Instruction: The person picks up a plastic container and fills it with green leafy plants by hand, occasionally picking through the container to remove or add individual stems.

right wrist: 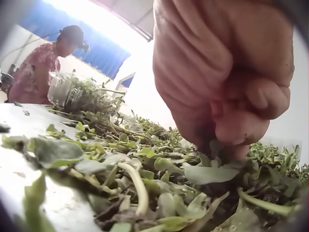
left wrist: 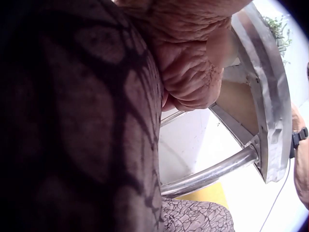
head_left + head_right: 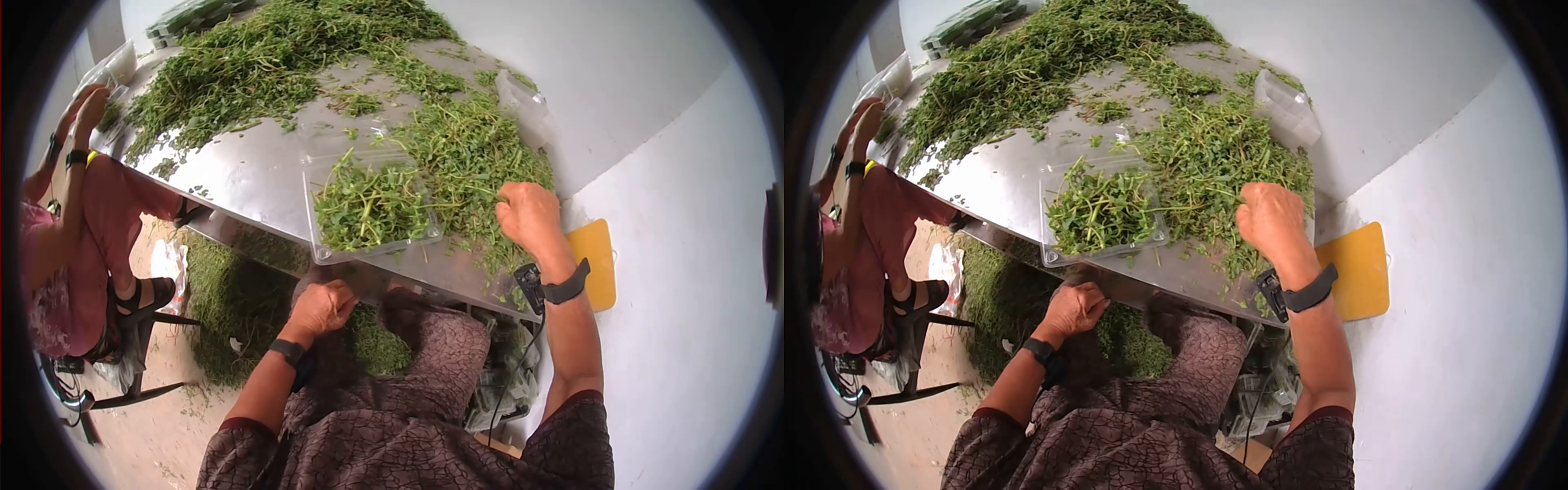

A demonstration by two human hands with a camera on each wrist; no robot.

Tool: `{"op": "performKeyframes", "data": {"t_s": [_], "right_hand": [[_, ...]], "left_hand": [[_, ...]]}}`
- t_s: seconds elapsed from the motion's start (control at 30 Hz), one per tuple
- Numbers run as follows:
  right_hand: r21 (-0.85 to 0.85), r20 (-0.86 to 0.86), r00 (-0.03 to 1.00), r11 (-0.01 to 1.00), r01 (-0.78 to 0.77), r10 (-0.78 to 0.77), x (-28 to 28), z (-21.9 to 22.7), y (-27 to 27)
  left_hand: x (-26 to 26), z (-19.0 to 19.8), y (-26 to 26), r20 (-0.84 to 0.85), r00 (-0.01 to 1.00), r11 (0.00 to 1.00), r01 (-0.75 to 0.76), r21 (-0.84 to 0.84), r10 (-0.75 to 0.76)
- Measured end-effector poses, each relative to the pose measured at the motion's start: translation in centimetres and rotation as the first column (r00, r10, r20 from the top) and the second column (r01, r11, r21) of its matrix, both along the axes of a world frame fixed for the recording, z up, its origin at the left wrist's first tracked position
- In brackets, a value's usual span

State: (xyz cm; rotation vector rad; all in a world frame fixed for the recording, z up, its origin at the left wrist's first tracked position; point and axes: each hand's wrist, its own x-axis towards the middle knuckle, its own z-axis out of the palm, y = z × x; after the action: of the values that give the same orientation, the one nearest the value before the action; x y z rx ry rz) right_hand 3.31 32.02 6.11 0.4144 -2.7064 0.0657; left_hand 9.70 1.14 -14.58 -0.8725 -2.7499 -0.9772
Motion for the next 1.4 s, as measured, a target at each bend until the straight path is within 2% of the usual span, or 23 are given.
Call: {"op": "performKeyframes", "data": {"t_s": [0.1,0.2,0.27,0.3,0.37,0.43,0.5,0.53,0.6,0.73,0.83,0.9,1.03,1.1,1.23,1.3,1.37,1.4], "right_hand": [[-0.031,-0.045,0.998,0.998,-0.050,0.048,-0.2,0.5,0.4],[-0.131,-0.119,0.991,0.989,-0.074,0.058,0.0,2.2,-0.4],[-0.346,0.006,1.000,0.938,-0.010,0.013,0.5,4.0,-1.3],[-0.345,0.006,1.000,0.939,-0.014,0.017,0.8,4.9,-2.0],[-0.517,0.011,1.000,0.856,-0.012,0.021,1.4,6.3,-4.2],[-0.493,0.004,0.999,0.869,-0.039,0.047,1.3,7.3,-5.9],[-0.456,-0.021,0.973,0.864,-0.214,0.230,1.1,7.7,-8.1],[-0.457,-0.023,0.972,0.863,-0.217,0.232,0.9,7.7,-9.0],[-0.336,-0.022,0.935,0.878,-0.340,0.353,0.5,7.6,-10.5],[-0.388,0.023,0.942,0.871,-0.301,0.336,0.0,7.2,-10.9],[-0.443,0.055,0.969,0.876,-0.193,0.241,-0.2,7.2,-8.8],[-0.326,0.110,0.984,0.940,-0.100,0.143,-0.4,7.1,-7.1],[-0.297,0.096,0.994,0.955,-0.018,0.049,-1.1,6.4,-3.5],[-0.195,0.125,0.989,0.976,0.100,-0.076,-1.5,6.2,-2.0],[-0.143,0.069,0.990,0.981,0.128,-0.119,-2.3,4.6,0.1],[-0.036,0.089,0.987,0.990,0.137,-0.134,-2.3,4.3,0.3],[-0.031,0.046,0.993,0.994,0.109,-0.107,-2.8,3.9,0.8],[0.081,0.152,0.967,0.978,0.192,-0.202,-3.0,4.1,0.6]], "left_hand": [[0.0,0.5,-0.1,0.012,1.000,1.000,-0.009,0.025,0.008],[0.1,0.1,-0.2,0.035,0.999,0.999,-0.009,0.036,0.007],[0.0,-0.3,-0.1,0.044,0.999,0.999,-0.002,0.037,0.001],[0.0,-0.3,-0.1,0.044,0.999,1.000,-0.003,0.030,0.002],[0.0,-0.3,0.0,0.043,0.999,1.000,-0.005,0.023,0.004],[0.0,-0.3,0.0,0.026,1.000,1.000,0.000,0.025,-0.001],[0.0,-0.4,-0.1,0.026,1.000,1.000,0.008,0.030,-0.008],[0.0,-0.4,-0.2,0.027,0.999,0.999,0.015,0.035,-0.016],[0.0,-0.3,-0.2,0.034,0.999,0.999,0.008,0.041,-0.010],[0.1,-0.1,-0.4,0.043,0.999,0.999,0.008,0.034,-0.009],[0.0,-0.6,-0.3,0.009,1.000,0.998,-0.014,0.056,0.014],[0.1,-0.4,-0.2,0.017,1.000,0.999,-0.009,0.036,0.008],[-0.2,-0.7,-0.1,0.006,1.000,1.000,0.021,0.005,-0.021],[-0.2,-0.2,0.0,0.003,0.999,0.999,0.037,-0.002,-0.037],[-0.2,-0.4,-0.3,-0.005,0.999,0.999,0.036,0.021,-0.036],[-0.2,-0.3,-0.1,-0.008,0.999,0.999,0.038,0.022,-0.038],[-0.1,-0.2,0.0,-0.025,1.000,1.000,-0.002,0.012,0.002],[-0.2,-0.1,0.1,-0.027,1.000,1.000,0.003,0.010,-0.003]]}}
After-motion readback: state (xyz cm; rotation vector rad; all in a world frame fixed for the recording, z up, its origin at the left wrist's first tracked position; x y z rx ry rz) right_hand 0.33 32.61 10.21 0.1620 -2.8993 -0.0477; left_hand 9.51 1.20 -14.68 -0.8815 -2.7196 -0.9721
